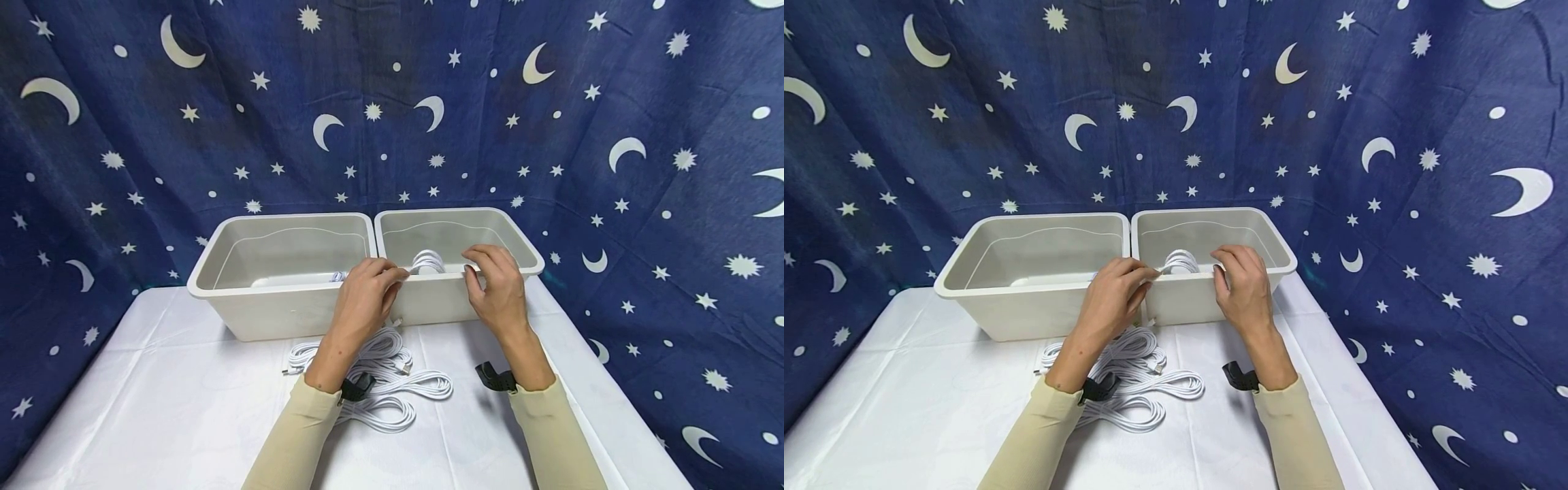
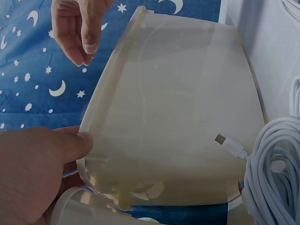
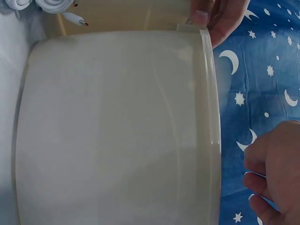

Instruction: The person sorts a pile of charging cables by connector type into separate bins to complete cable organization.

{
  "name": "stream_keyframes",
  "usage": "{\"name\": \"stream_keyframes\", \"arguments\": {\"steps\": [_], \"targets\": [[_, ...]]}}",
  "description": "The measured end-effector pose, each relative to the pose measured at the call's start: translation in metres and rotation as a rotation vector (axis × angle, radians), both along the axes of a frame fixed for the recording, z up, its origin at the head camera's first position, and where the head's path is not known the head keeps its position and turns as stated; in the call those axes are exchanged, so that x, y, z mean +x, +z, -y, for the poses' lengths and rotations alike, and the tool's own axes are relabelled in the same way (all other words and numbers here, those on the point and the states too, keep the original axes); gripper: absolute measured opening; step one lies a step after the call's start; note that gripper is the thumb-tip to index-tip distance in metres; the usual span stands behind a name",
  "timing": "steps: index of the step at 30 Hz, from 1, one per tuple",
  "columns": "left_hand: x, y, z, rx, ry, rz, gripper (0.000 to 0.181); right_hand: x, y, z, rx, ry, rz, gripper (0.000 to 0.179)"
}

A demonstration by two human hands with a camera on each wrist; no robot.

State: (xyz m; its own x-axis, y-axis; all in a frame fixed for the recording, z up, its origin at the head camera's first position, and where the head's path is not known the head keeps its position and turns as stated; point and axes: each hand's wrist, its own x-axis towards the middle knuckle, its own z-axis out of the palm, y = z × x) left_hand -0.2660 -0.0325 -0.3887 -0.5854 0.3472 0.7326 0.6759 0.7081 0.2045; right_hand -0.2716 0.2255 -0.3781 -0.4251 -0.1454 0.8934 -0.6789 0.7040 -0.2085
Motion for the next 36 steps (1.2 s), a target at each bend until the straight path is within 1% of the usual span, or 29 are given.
{"name": "stream_keyframes", "arguments": {"steps": [3, 6, 14, 21, 29, 36], "targets": [[0.0, 0.0, -0.001, 0.001, -0.003, -0.011, 0.017, 0.001, 0.0, 0.0, 0.006, 0.003, -0.008, 0.024], [0.0, 0.0, -0.001, 0.0, -0.005, -0.01, 0.017, 0.001, 0.0, 0.0, 0.016, 0.023, -0.009, 0.023], [0.0, 0.0, 0.0, 0.002, -0.014, 0.003, 0.018, 0.007, 0.001, 0.006, 0.059, 0.049, 0.042, 0.02], [-0.001, 0.0, 0.0, 0.003, -0.018, -0.01, 0.018, 0.012, 0.0, 0.013, 0.103, 0.072, 0.032, 0.019], [0.0, 0.0, 0.0, -0.015, 0.007, 0.008, 0.018, 0.017, -0.006, 0.023, 0.177, 0.091, 0.045, 0.016], [0.0, 0.001, -0.001, -0.031, 0.015, 0.039, 0.018, 0.019, -0.011, 0.032, 0.209, 0.107, 0.047, 0.011]]}}
